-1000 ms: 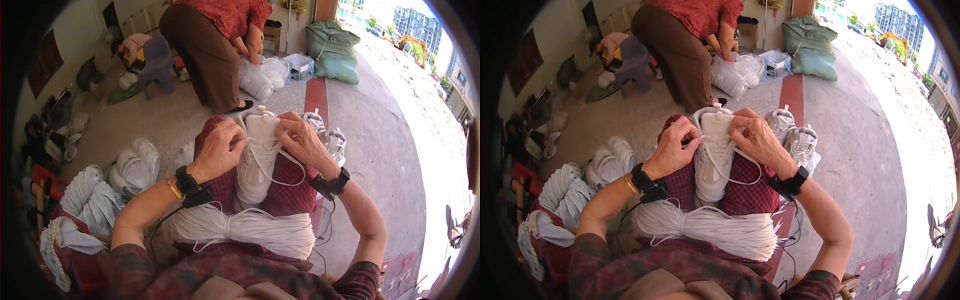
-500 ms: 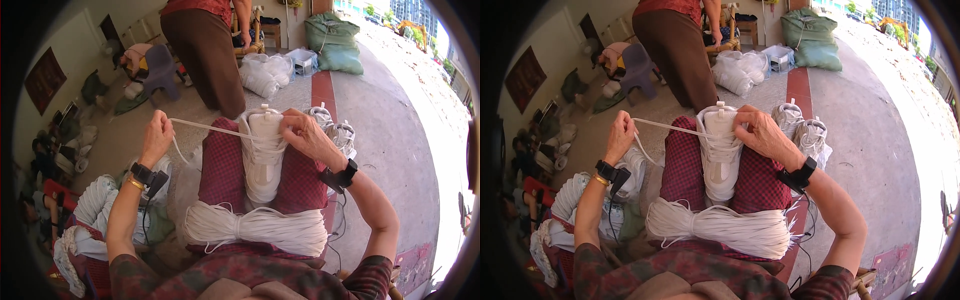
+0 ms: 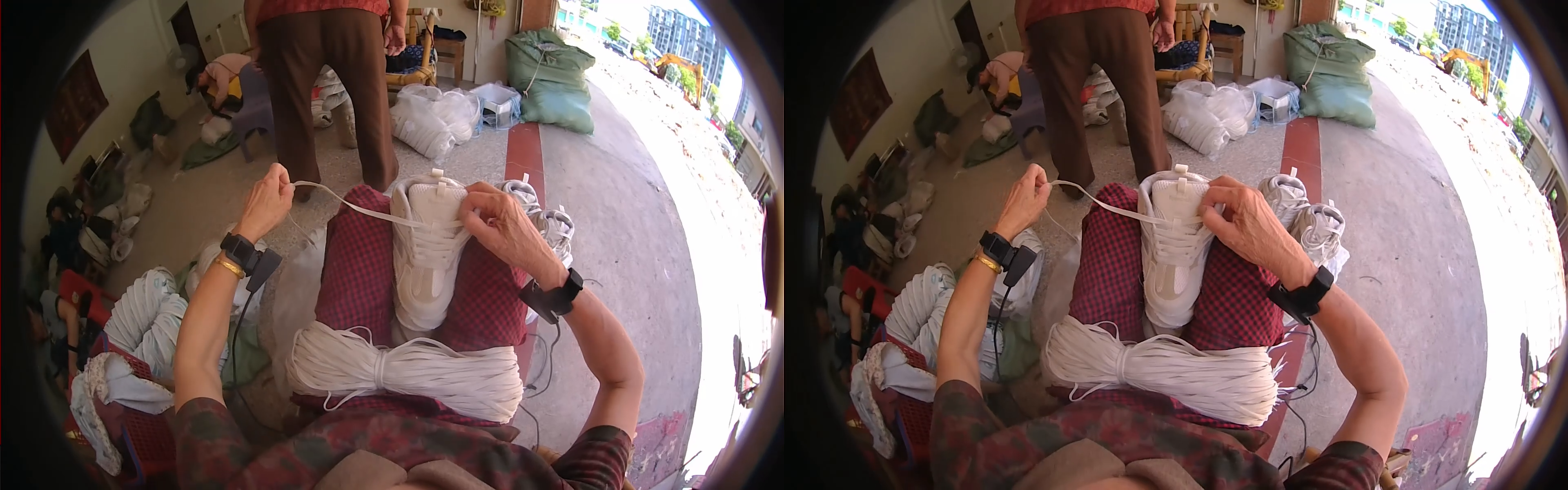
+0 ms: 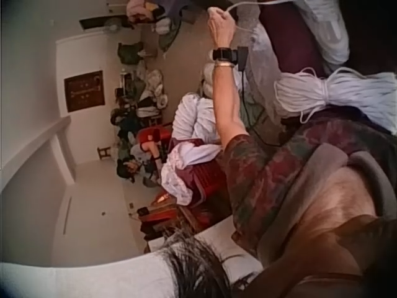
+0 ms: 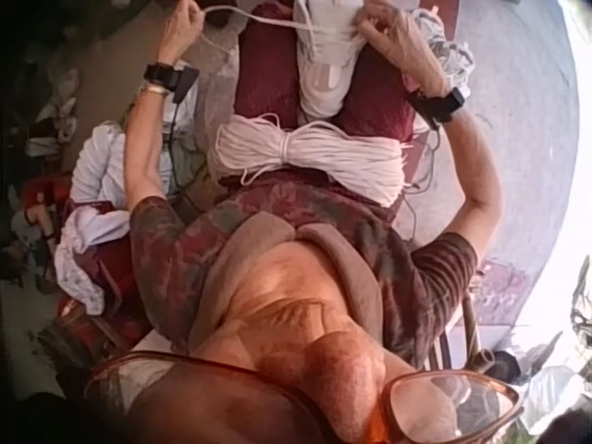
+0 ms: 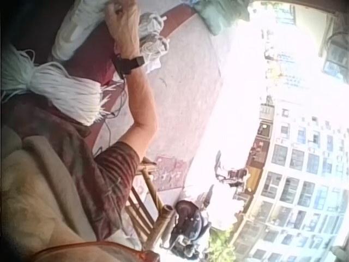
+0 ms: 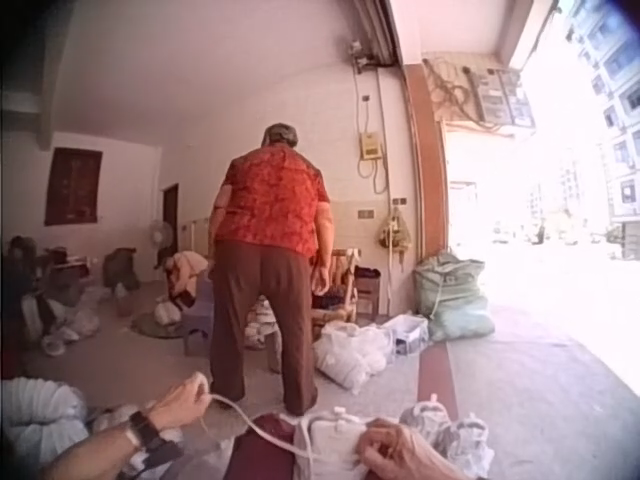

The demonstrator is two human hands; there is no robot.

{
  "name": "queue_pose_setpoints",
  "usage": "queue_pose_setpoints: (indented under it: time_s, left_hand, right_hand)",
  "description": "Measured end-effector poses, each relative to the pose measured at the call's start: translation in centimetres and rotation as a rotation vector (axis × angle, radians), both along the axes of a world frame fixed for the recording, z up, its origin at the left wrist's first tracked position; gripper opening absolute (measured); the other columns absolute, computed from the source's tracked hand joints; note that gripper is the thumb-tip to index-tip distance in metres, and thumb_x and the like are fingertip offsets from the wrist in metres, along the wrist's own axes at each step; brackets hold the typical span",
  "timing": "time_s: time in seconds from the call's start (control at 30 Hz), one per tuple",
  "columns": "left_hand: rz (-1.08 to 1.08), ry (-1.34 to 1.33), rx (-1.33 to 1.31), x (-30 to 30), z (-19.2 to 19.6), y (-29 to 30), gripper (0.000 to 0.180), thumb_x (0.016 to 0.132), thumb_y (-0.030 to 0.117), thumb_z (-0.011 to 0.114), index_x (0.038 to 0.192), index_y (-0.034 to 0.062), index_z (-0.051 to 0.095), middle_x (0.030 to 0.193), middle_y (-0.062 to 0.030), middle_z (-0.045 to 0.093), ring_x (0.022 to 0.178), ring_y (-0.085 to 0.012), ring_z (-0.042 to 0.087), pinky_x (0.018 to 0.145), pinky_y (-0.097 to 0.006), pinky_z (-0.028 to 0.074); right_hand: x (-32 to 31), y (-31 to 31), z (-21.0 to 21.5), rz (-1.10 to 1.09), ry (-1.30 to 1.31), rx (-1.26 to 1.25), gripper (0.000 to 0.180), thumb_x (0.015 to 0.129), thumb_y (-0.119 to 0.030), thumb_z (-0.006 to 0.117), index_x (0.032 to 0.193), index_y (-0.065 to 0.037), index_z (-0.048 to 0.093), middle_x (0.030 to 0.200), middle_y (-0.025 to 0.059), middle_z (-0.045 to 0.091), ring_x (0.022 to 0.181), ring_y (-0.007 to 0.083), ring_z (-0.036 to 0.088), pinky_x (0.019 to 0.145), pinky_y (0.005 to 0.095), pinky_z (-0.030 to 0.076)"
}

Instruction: The recorder is lacing white sneakers while sitting in a shoe assembly workshop.

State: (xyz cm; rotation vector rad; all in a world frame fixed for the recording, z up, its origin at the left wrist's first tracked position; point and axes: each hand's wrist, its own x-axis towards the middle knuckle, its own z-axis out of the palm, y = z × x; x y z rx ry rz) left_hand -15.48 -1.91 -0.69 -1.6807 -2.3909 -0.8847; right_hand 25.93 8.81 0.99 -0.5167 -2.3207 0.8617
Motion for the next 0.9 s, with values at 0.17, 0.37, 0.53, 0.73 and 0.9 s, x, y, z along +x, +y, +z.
queue_pose_setpoints:
  time_s: [0.17,0.37,0.53,0.73,0.9]
  left_hand:
    - [-0.302,-0.041,0.152,7.9,0.3,-1.4,0.043,0.078,-0.002,0.067,0.119,0.0046,0.054,0.112,-0.0146,0.063,0.103,-0.0289,0.064,0.092,-0.039,0.052]
    - [-0.710,-0.084,0.230,15.2,0.2,-0.3,0.034,0.078,-0.004,0.068,0.109,0.0027,0.055,0.100,-0.0115,0.062,0.094,-0.0272,0.065,0.085,-0.038,0.053]
    - [-0.767,0.095,0.353,13.4,-1.0,0.1,0.020,0.084,-0.002,0.069,0.101,0.0028,0.060,0.088,-0.0117,0.059,0.080,-0.0304,0.064,0.069,-0.036,0.053]
    - [-0.685,0.428,0.388,7.7,0.3,-1.3,0.017,0.086,0.004,0.069,0.103,0.0053,0.066,0.082,-0.0098,0.058,0.074,-0.0279,0.062,0.066,-0.039,0.052]
    - [-0.408,0.447,0.417,-0.5,1.9,-5.8,0.017,0.088,0.001,0.067,0.105,0.0040,0.069,0.083,-0.0114,0.058,0.075,-0.0293,0.061,0.068,-0.039,0.050]
  right_hand:
    - [1.1,-2.5,1.7,-0.096,-0.014,0.180,0.025,0.086,-0.011,0.068,0.108,-0.002,0.060,0.119,0.0131,0.058,0.076,0.0255,0.065,0.069,0.0355,0.054]
    - [3.3,-2.3,0.5,-0.179,-0.211,0.489,0.016,0.091,-0.007,0.065,0.107,-0.006,0.063,0.083,0.0135,0.067,0.071,0.0329,0.068,0.063,0.0419,0.054]
    - [4.3,-2.5,0.0,-0.089,-0.187,0.635,0.015,0.091,-0.006,0.064,0.106,-0.004,0.063,0.081,0.0128,0.066,0.067,0.0314,0.067,0.058,0.0400,0.053]
    - [6.3,-1.2,-0.2,-0.104,-0.275,0.663,0.011,0.092,-0.008,0.063,0.103,-0.006,0.062,0.079,0.0113,0.061,0.067,0.0316,0.064,0.060,0.0414,0.052]
    - [11.8,0.0,0.8,-0.354,-0.324,0.694,0.006,0.093,-0.010,0.062,0.098,-0.006,0.062,0.084,0.0112,0.064,0.073,0.0332,0.065,0.063,0.0424,0.052]
